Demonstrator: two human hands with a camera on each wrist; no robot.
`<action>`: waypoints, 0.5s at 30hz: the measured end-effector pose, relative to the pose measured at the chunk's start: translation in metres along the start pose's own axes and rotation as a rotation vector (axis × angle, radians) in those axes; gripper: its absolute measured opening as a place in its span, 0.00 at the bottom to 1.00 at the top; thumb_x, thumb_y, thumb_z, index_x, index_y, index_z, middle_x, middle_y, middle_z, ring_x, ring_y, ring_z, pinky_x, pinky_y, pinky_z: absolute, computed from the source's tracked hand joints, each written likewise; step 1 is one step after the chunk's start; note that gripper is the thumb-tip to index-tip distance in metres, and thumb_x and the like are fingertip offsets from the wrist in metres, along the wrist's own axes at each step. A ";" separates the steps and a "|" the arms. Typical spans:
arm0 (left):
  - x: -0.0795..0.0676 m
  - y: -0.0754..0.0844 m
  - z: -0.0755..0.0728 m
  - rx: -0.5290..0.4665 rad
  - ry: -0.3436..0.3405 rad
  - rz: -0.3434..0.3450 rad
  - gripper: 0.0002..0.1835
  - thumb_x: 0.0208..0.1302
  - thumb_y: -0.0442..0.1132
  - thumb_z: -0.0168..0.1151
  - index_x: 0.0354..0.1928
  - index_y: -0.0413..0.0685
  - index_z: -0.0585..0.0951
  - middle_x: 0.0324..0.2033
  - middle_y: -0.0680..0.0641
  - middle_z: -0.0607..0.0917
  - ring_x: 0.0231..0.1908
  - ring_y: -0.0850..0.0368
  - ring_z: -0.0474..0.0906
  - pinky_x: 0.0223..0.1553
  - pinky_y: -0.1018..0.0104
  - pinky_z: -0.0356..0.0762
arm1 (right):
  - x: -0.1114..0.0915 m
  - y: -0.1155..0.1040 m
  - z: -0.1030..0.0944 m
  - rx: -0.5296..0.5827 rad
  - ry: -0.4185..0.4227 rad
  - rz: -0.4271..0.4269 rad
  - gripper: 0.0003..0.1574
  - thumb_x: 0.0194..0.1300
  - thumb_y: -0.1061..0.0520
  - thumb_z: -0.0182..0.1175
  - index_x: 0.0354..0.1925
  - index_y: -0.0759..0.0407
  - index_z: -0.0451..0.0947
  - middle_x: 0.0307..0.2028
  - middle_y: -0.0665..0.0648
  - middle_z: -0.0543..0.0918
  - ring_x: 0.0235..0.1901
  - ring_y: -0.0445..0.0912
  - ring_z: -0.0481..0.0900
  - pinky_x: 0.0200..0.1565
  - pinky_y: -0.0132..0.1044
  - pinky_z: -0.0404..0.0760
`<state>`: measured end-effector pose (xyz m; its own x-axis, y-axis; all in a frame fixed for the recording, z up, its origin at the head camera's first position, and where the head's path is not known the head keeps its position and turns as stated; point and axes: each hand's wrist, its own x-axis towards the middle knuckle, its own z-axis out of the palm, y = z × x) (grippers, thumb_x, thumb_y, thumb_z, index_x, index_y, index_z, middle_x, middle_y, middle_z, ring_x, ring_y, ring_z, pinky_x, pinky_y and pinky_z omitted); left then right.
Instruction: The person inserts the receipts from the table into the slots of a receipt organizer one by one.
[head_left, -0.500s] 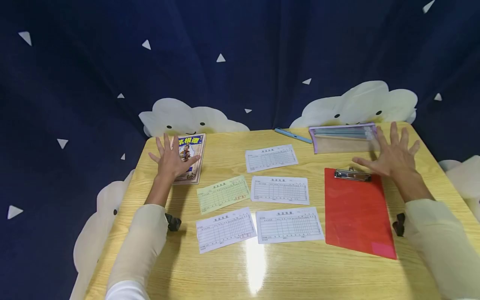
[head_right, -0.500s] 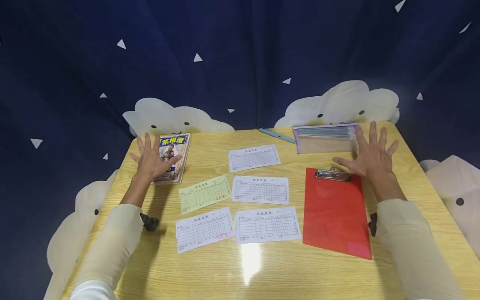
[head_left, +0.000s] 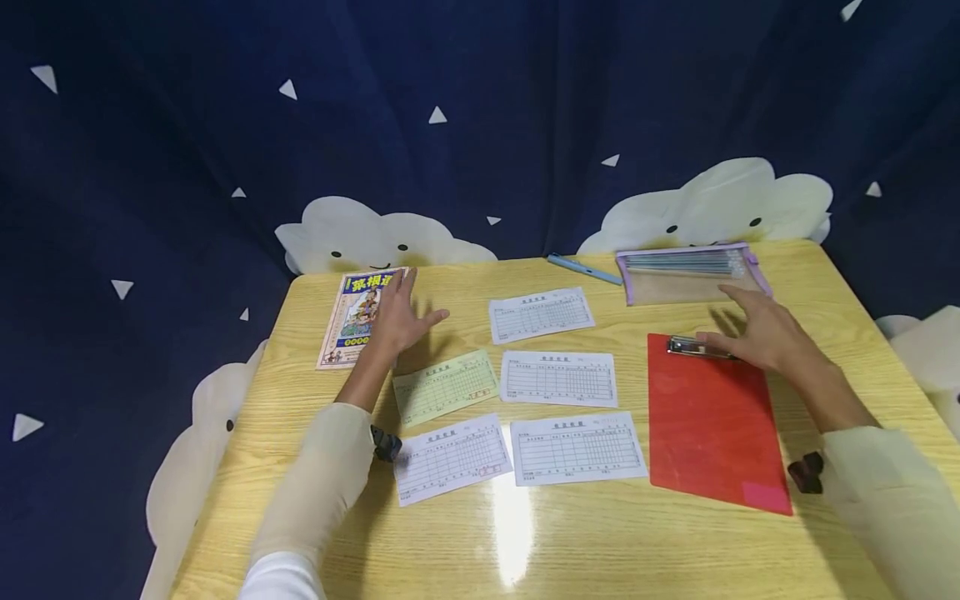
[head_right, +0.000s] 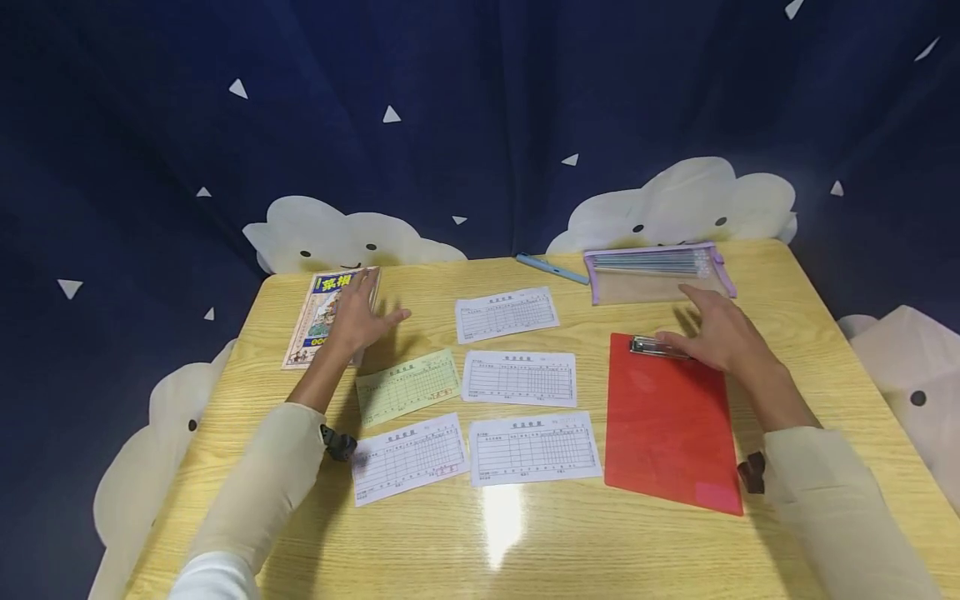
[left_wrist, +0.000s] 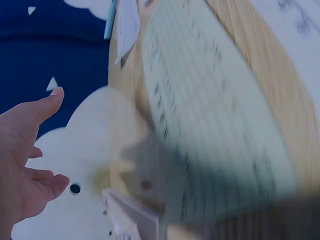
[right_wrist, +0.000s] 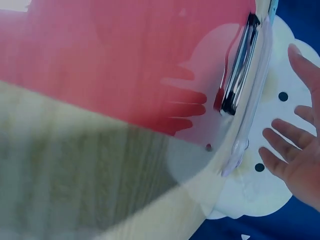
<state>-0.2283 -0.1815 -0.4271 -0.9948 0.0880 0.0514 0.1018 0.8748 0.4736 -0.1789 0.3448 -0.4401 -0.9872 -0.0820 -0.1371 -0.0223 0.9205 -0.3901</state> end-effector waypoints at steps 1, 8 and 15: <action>0.001 0.003 0.004 -0.019 -0.017 0.004 0.50 0.54 0.58 0.66 0.72 0.42 0.55 0.72 0.34 0.53 0.71 0.35 0.50 0.68 0.41 0.54 | -0.002 -0.001 0.002 0.008 -0.005 -0.003 0.66 0.51 0.29 0.64 0.73 0.61 0.47 0.67 0.75 0.56 0.62 0.72 0.57 0.56 0.73 0.58; 0.009 0.023 0.036 -0.205 -0.092 -0.022 0.40 0.54 0.50 0.69 0.67 0.43 0.65 0.66 0.39 0.65 0.65 0.41 0.64 0.63 0.49 0.67 | -0.012 -0.008 0.013 0.047 0.041 -0.073 0.46 0.54 0.36 0.66 0.60 0.66 0.68 0.55 0.73 0.72 0.53 0.66 0.71 0.51 0.64 0.71; 0.012 0.040 0.062 -0.306 -0.147 -0.016 0.34 0.52 0.42 0.72 0.62 0.43 0.71 0.59 0.38 0.71 0.55 0.43 0.74 0.52 0.53 0.76 | -0.017 -0.006 0.021 0.063 0.148 -0.182 0.26 0.49 0.53 0.73 0.46 0.64 0.79 0.44 0.68 0.81 0.43 0.61 0.77 0.42 0.57 0.76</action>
<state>-0.2361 -0.1160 -0.4620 -0.9838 0.1626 -0.0751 0.0601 0.6948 0.7167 -0.1589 0.3330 -0.4544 -0.9803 -0.1833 0.0735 -0.1965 0.8696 -0.4530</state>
